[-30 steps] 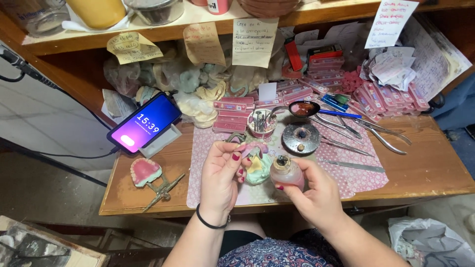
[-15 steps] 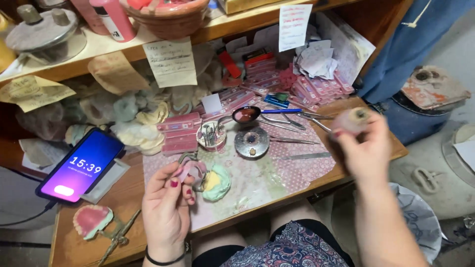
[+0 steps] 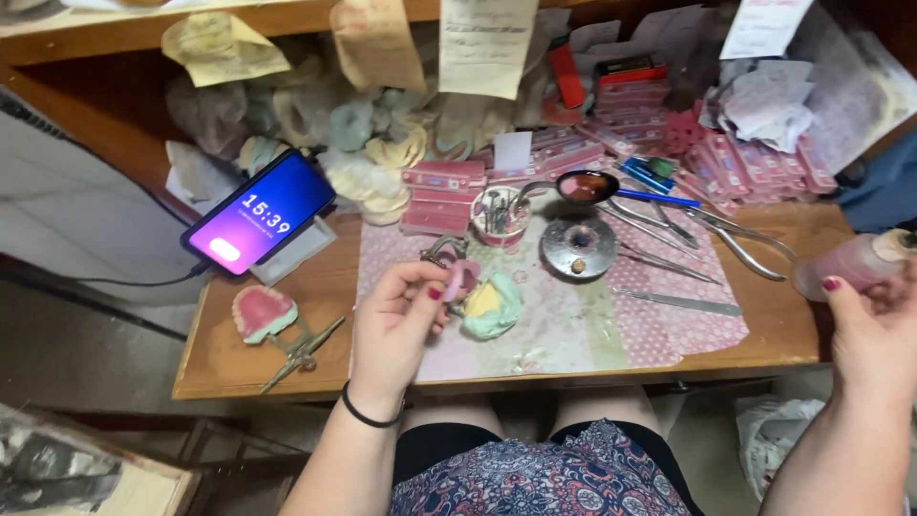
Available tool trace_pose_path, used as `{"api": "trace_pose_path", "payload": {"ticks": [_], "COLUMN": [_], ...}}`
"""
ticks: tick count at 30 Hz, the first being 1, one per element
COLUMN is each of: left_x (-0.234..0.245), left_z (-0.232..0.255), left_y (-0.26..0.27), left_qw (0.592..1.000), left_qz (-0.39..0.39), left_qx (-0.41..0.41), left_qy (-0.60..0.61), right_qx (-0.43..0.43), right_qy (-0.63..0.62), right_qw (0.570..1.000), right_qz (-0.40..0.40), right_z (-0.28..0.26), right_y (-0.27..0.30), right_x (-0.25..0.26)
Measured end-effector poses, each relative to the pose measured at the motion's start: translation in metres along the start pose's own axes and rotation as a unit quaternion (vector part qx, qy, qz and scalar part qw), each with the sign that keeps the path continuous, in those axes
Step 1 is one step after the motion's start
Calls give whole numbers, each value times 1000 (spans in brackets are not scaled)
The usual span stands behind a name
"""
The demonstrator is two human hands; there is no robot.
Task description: The person uses a metal tool to smooth and shape a pink and white dental prosthetic held in a clamp. They then apply a liquid from a bottle to a yellow material and attach it to the prosthetic, continuing to shape and smooth the assembly with the tool.
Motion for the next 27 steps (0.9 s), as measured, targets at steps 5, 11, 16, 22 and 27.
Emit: {"api": "trace_pose_path", "payload": {"ticks": [5, 11, 16, 22, 27], "left_x": [-7, -24, -28, -27, -25], "left_z": [12, 5, -5, -5, -4], "left_y": [8, 15, 17, 15, 15], "left_qw": [985, 902, 897, 898, 903], "left_qz": [-38, -121, -93, -107, -106], "left_qx": [6, -145, -192, -159, -138], "left_qy": [-170, -389, -388, -397, -392], "right_qx": [-13, 205, 181, 195, 211], "right_qy": [115, -58, -123, -12, 6], "right_qw": [979, 975, 971, 943, 930], "right_qz": [169, 65, -95, -269, -301], "right_z": [-31, -164, -198, -241, -249], "right_y": [38, 42, 49, 37, 38], "right_x": [-18, -109, -170, -202, -205]}}
Point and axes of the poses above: each hand's wrist, its own y-axis away from the middle knuckle, its own x-axis out of the back of the hand, z = x × y, the point moved 1 cm from there along -y, towards the middle knuckle, and after that the axes turned 5 degrees about y, right-handed, at the moved point
